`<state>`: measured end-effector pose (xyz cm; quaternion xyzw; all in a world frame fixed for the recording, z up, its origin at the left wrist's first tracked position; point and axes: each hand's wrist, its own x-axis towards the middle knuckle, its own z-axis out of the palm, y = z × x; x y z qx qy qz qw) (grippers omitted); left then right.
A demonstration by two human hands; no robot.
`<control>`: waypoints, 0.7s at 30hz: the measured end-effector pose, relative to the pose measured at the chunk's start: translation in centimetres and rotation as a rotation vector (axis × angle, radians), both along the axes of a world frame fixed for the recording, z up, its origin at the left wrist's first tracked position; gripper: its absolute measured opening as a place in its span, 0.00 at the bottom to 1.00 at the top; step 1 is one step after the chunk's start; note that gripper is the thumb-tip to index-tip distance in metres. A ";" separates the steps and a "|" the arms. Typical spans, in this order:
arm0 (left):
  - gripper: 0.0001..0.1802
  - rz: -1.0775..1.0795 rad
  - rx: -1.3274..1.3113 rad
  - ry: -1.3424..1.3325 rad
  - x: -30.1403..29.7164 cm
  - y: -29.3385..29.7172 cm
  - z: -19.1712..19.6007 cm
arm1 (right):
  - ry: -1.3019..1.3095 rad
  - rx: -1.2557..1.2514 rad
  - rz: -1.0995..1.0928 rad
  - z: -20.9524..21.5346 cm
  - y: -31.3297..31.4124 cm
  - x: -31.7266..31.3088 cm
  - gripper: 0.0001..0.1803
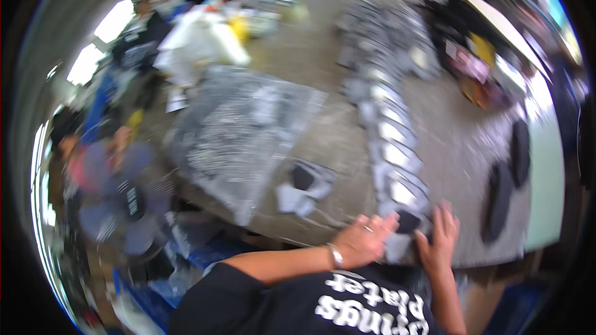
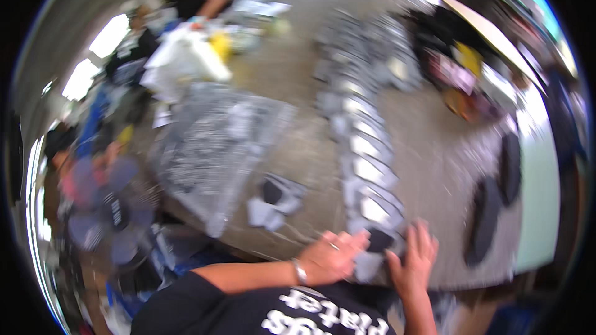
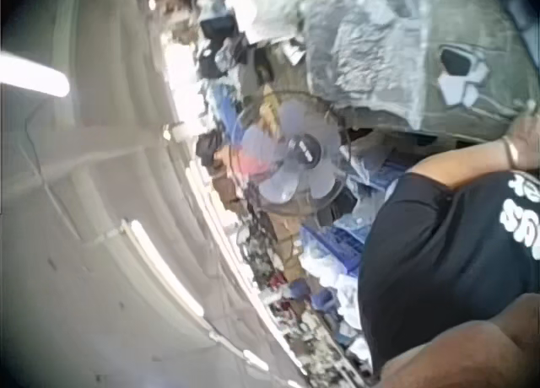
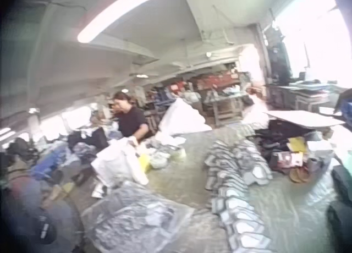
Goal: The person assembles shoe components by hand, first taking multiple grey pieces from a plastic bag and stacking them, then taking black components from a separate stack and pressing them onto the grey pieces one by one.
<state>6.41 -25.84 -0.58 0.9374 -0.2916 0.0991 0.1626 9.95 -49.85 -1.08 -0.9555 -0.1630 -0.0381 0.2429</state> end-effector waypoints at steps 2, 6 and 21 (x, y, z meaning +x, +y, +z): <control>0.33 0.034 -0.043 0.068 -1.1 -1.4 -1.7 | -0.081 -0.076 0.041 0.3 -0.5 -0.1 0.29; 0.35 0.043 -0.134 0.065 -1.6 -2.5 -3.1 | -0.115 0.095 0.014 1.1 0.0 -0.4 0.20; 0.26 0.754 -0.665 0.247 1.3 13.6 3.0 | -0.086 0.254 0.012 2.1 4.5 2.4 0.24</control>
